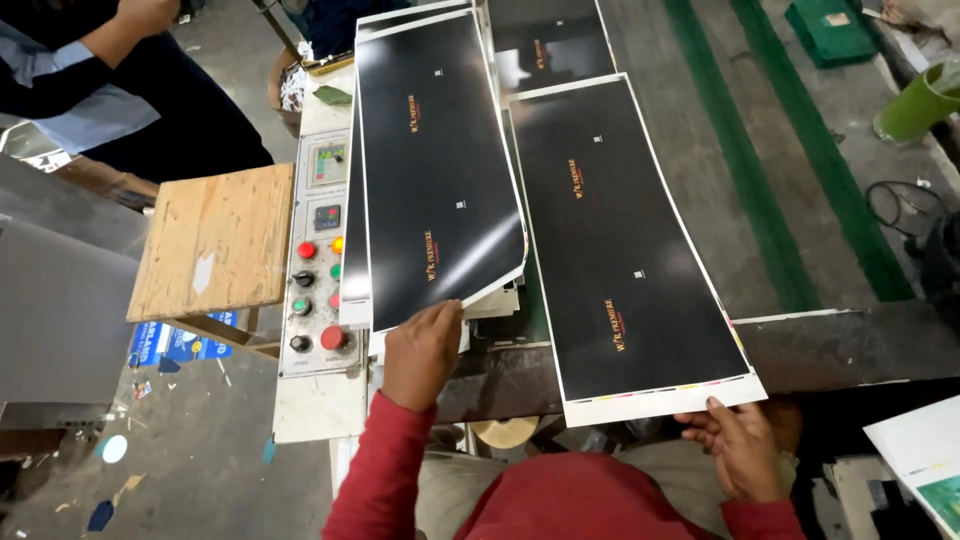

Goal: The person places printed paper sheets from a stack onto the conveyor belt of a printing or processing machine.

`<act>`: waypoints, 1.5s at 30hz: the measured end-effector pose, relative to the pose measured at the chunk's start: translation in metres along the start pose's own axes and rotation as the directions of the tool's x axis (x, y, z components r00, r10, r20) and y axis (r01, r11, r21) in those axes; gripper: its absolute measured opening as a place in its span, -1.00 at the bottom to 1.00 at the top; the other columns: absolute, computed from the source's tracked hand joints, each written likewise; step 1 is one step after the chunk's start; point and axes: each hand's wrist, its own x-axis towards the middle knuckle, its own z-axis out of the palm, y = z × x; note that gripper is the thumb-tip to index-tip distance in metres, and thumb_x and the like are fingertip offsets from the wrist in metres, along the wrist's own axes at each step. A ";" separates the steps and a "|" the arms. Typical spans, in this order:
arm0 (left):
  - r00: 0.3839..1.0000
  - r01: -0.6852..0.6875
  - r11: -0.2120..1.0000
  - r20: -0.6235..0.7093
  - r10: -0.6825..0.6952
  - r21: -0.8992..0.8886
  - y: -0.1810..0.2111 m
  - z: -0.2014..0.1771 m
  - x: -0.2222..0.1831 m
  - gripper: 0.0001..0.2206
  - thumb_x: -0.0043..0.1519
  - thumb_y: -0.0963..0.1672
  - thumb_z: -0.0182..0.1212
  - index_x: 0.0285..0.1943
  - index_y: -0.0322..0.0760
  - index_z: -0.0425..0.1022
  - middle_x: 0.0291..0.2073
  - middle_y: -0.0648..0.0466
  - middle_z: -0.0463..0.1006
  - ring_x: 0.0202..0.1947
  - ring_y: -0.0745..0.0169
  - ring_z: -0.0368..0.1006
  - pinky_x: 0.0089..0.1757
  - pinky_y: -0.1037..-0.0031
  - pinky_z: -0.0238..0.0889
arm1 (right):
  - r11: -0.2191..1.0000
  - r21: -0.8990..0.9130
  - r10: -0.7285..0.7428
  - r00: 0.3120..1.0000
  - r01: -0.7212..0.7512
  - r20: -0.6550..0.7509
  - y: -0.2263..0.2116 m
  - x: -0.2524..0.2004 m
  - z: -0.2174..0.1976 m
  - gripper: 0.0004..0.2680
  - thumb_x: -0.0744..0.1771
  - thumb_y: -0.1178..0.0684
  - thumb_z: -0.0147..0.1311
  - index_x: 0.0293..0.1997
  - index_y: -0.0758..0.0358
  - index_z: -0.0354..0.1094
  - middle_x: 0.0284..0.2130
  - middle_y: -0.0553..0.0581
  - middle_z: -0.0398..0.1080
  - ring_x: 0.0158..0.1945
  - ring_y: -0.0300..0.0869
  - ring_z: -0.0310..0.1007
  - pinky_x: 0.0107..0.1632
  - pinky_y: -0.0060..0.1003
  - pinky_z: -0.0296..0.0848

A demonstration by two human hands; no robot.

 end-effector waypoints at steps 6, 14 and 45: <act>0.988 0.121 0.991 -0.086 -0.127 -0.063 0.005 0.004 -0.007 -0.87 0.24 -0.20 0.27 -0.07 -0.33 0.58 -0.17 -0.08 0.69 -0.24 -0.06 0.64 -0.26 0.28 0.49 | 1.000 -0.007 -0.017 0.998 0.017 0.054 -0.001 -0.003 0.016 -0.78 0.43 0.13 -0.12 0.19 0.39 0.22 -0.14 0.34 0.50 -0.20 -0.04 0.56 -0.26 -0.18 0.54; 0.989 0.112 0.990 -0.088 -0.119 -0.082 0.001 -0.001 -0.007 -0.85 0.24 -0.21 0.28 -0.04 -0.36 0.58 -0.16 -0.09 0.68 -0.21 -0.07 0.63 -0.23 0.28 0.49 | 0.994 -0.075 -0.067 0.994 0.073 0.086 -0.007 0.019 0.054 -0.78 0.41 0.13 -0.09 0.18 0.36 0.22 -0.13 0.32 0.50 -0.22 -0.04 0.59 -0.31 -0.23 0.54; 0.965 -0.210 0.956 0.115 0.237 -0.204 0.071 0.057 -0.014 -0.72 0.20 -0.10 0.37 -0.04 -0.43 0.61 0.00 -0.22 0.64 0.08 -0.15 0.55 0.09 0.04 0.34 | 0.996 0.071 0.024 0.905 -0.060 0.425 -0.027 0.033 0.133 -0.82 0.39 0.08 0.01 0.05 0.34 0.29 -0.15 0.28 0.50 -0.21 -0.06 0.57 -0.31 -0.18 0.57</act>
